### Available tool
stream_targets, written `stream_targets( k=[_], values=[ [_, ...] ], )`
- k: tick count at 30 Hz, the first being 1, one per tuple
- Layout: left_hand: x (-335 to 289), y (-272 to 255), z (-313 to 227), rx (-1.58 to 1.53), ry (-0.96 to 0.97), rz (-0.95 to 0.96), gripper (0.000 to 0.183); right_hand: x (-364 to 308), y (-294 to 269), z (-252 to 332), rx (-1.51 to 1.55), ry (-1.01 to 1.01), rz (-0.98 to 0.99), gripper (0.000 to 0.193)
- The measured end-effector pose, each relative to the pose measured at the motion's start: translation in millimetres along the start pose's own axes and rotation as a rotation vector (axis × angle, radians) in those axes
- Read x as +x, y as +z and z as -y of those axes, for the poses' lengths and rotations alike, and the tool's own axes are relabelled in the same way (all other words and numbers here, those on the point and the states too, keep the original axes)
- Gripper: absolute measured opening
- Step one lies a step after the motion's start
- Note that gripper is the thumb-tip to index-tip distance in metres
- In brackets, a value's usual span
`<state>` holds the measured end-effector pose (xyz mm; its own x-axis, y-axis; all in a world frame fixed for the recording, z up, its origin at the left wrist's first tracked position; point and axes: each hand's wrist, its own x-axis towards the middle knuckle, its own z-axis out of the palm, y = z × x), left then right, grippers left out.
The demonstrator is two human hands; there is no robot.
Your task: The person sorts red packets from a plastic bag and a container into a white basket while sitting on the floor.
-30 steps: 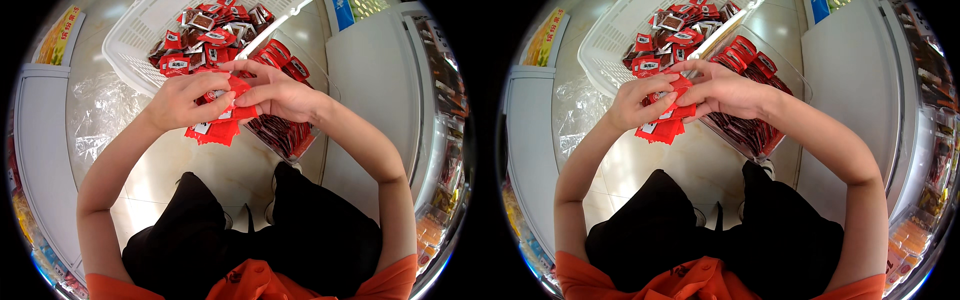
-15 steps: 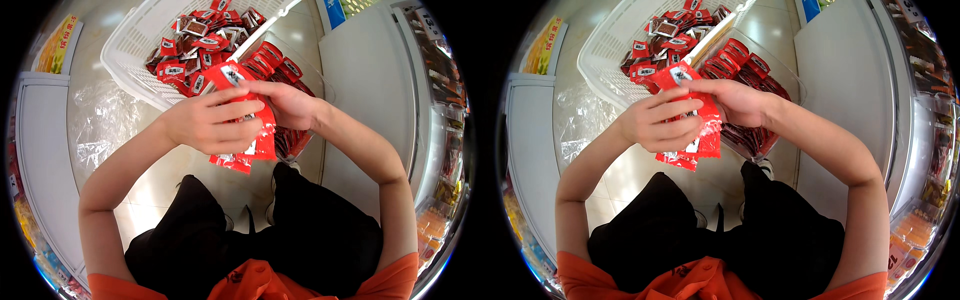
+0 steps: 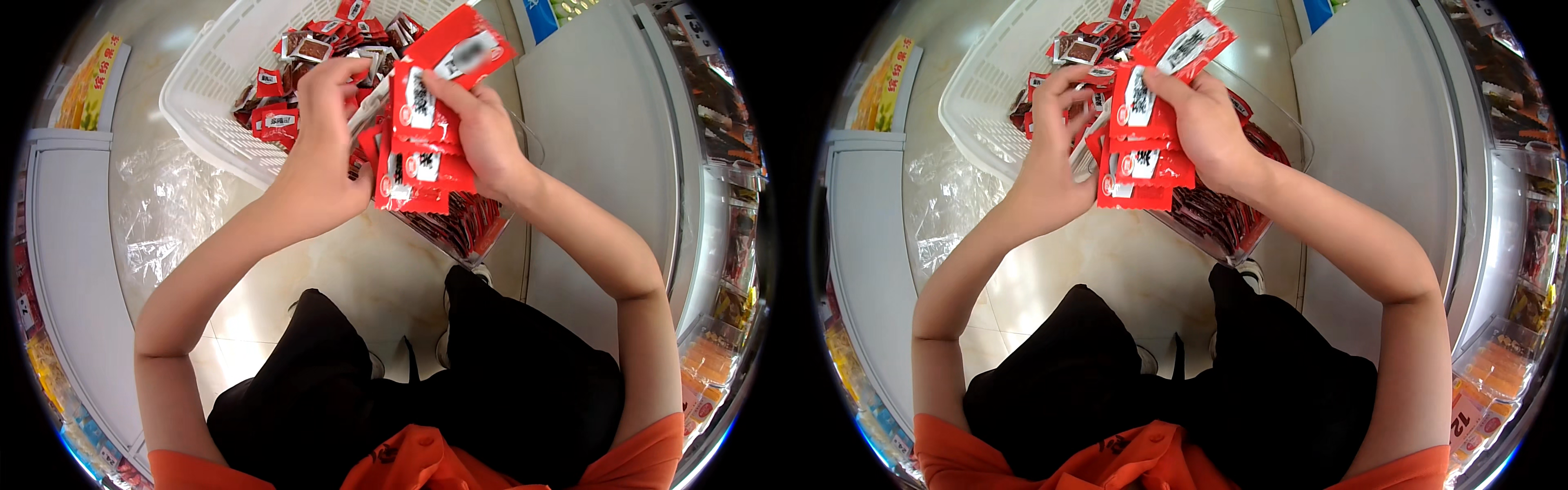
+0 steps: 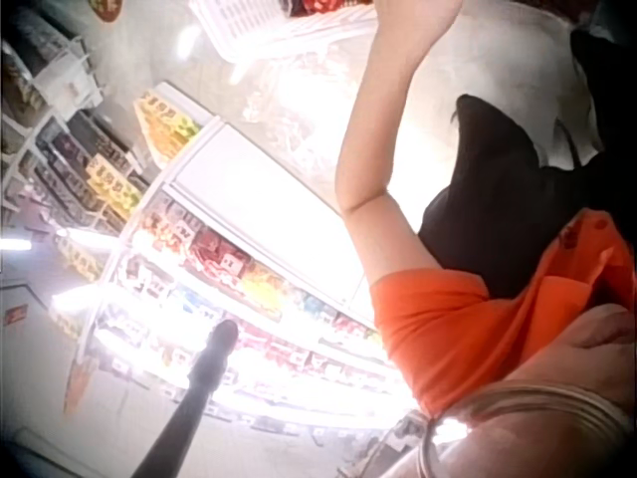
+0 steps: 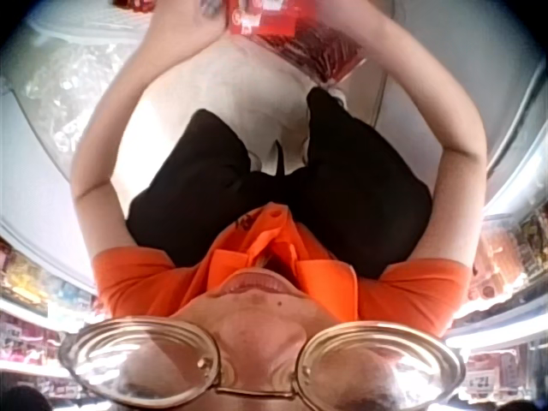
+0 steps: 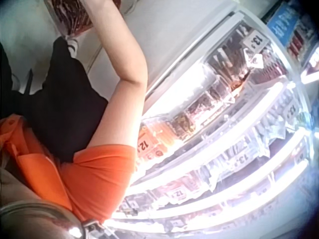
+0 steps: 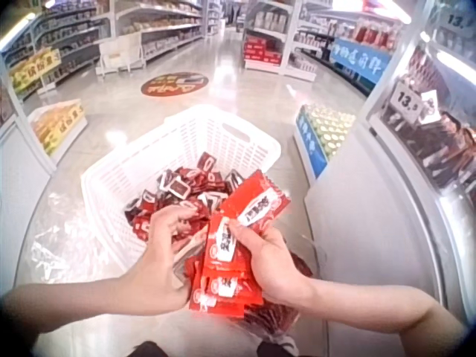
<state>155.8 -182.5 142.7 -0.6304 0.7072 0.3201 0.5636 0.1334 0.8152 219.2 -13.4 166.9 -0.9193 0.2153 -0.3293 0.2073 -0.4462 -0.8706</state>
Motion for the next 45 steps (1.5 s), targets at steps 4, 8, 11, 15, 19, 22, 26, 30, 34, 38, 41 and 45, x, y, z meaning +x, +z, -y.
stream_targets(
  k=[4,8,11,15,19,22,26,30,34,38,41,45],
  values=[
    [-7,-3,-10,-0.968,-0.454,0.074,0.086,-3,14,8,0.049,-0.13,-0.045,0.023],
    [-5,-6,-11,-1.9,-0.546,0.413,0.064,-3,28,2,-0.066,-0.247,0.046,0.023],
    [2,-16,-19,-1.653,-0.731,0.403,0.051,5,20,-5,-0.245,-0.277,0.12,0.026],
    [5,-6,-30,-1.198,-0.85,0.331,0.049,10,9,-8,-0.469,-0.401,0.143,0.026],
    [8,-14,-26,-1.146,-0.804,0.374,0.047,8,9,4,-0.323,-0.357,0.151,0.025],
    [6,-15,-22,-1.139,-0.745,0.432,0.052,9,7,19,-0.21,-0.343,0.038,0.022],
    [12,-24,-12,-1.293,-0.681,0.439,0.058,28,-26,40,-0.409,-0.361,-0.022,0.017],
    [22,-46,13,-1.31,-0.578,0.411,0.06,53,-76,42,-1.15,-0.407,-0.033,0.026],
    [24,-43,20,-1.536,-0.565,0.289,0.059,52,-127,6,-1.348,0.112,-0.096,0.017],
    [26,-39,35,-1.598,-0.574,0.34,0.054,47,-156,-24,-1.691,-0.244,-0.197,0.013],
    [25,-39,44,-1.552,-0.666,0.293,0.051,49,-160,-36,-1.582,-0.315,-0.238,0.012],
    [21,-39,50,-1.479,-0.811,0.153,0.044,52,-156,-54,-1.569,-0.368,-0.277,0.011]
  ],
)
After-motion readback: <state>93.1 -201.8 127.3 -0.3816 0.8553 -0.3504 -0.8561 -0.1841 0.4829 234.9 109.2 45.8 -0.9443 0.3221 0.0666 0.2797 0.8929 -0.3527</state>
